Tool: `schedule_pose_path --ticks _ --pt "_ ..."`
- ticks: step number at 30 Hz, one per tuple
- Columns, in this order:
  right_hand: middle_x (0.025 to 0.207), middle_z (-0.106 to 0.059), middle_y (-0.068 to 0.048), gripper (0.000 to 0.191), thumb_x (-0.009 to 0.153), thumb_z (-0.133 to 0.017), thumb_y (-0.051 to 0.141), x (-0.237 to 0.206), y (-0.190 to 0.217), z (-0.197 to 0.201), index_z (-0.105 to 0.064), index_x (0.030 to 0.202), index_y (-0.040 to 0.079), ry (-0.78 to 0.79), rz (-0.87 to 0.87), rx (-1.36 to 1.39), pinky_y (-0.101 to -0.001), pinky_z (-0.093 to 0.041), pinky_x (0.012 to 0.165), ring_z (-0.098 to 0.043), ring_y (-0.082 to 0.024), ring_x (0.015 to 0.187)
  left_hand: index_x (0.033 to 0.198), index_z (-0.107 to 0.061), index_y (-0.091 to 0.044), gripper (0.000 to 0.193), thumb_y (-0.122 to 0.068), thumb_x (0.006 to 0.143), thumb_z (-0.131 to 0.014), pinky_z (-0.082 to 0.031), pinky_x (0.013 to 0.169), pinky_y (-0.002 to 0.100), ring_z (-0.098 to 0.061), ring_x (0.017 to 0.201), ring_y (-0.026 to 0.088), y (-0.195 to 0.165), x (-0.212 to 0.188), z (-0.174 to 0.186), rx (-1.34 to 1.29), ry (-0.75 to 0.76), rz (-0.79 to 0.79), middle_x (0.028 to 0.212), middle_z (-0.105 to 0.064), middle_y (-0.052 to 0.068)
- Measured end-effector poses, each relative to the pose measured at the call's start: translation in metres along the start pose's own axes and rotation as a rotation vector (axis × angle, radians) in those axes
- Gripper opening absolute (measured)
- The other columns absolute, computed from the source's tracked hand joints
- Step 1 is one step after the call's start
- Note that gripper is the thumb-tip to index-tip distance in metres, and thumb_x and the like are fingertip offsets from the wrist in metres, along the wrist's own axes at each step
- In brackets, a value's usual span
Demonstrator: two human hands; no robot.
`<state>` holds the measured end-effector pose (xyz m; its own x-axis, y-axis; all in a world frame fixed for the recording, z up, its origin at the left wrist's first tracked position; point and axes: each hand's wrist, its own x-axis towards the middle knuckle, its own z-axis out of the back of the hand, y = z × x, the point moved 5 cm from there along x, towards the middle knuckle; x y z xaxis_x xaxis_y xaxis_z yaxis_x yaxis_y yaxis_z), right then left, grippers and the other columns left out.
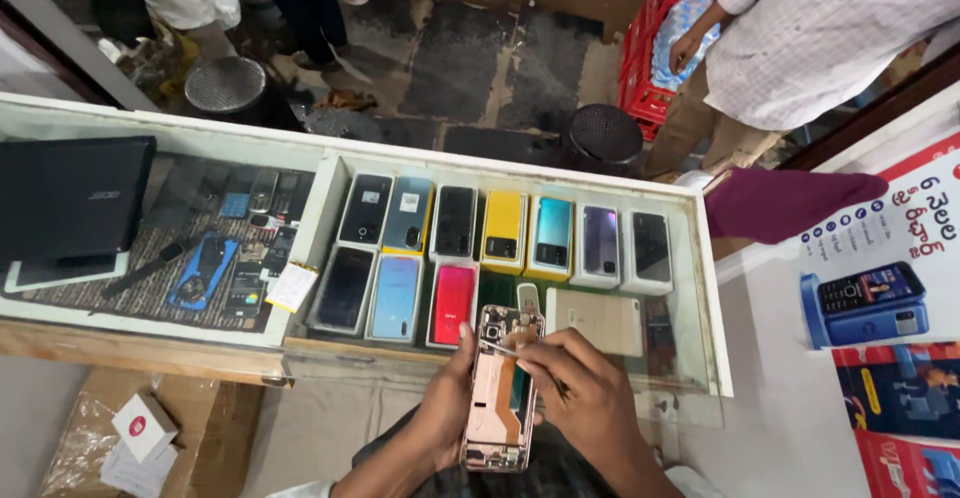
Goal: The person holds a disassembled smartphone and uses a small tool to pry and adjust components inside the frame. They then carry the phone to a cluttered workbench, pick up a small board and a black component, and handle parts at the bench.
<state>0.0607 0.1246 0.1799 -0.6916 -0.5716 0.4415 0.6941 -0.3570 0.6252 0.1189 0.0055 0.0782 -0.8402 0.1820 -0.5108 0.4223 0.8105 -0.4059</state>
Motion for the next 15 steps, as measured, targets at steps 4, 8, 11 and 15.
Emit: schedule_pose_path --ticks 4,8,11,15 --pt "0.09 -0.07 -0.004 0.023 0.081 -0.077 0.006 0.005 0.007 0.002 -0.075 0.104 0.006 0.016 0.103 -0.127 -0.0351 -0.056 0.067 -0.069 -0.023 0.077 0.135 -0.059 -0.004 0.083 -0.07 0.096 -0.027 -0.066 0.069 0.04 -0.076 0.082 0.028 -0.004 -0.003 -0.001 0.046 0.044 -0.04 0.104 -0.073 0.016" --pt "0.094 -0.07 -0.008 0.026 0.08 -0.078 0.006 0.007 0.012 0.001 -0.073 0.105 0.003 0.036 0.12 -0.109 -0.0353 -0.056 0.068 -0.07 -0.025 0.08 0.138 -0.058 -0.006 0.081 -0.07 0.1 -0.027 -0.064 0.069 0.039 -0.076 0.083 0.027 0.001 0.003 0.004 0.013 0.072 -0.018 0.107 -0.073 0.017" --pt "0.09 -0.07 -0.007 0.02 0.083 -0.082 0.006 0.005 0.014 -0.006 -0.074 0.101 0.004 0.046 0.037 -0.096 -0.0334 -0.055 0.066 -0.07 -0.022 0.076 0.142 -0.055 -0.005 0.081 -0.068 0.101 -0.025 -0.066 0.076 0.039 -0.076 0.091 0.025 0.008 0.005 0.011 -0.13 0.078 0.033 0.114 -0.072 0.015" --pt "0.093 -0.069 -0.007 0.017 0.087 -0.081 0.003 0.002 0.016 -0.008 -0.075 0.103 0.003 0.028 -0.023 -0.084 -0.0294 -0.056 0.066 -0.072 -0.018 0.077 0.145 -0.055 -0.004 0.081 -0.07 0.106 -0.027 -0.065 0.075 0.039 -0.075 0.087 0.027 0.006 0.003 0.009 -0.134 0.242 -0.038 0.111 -0.07 0.018"
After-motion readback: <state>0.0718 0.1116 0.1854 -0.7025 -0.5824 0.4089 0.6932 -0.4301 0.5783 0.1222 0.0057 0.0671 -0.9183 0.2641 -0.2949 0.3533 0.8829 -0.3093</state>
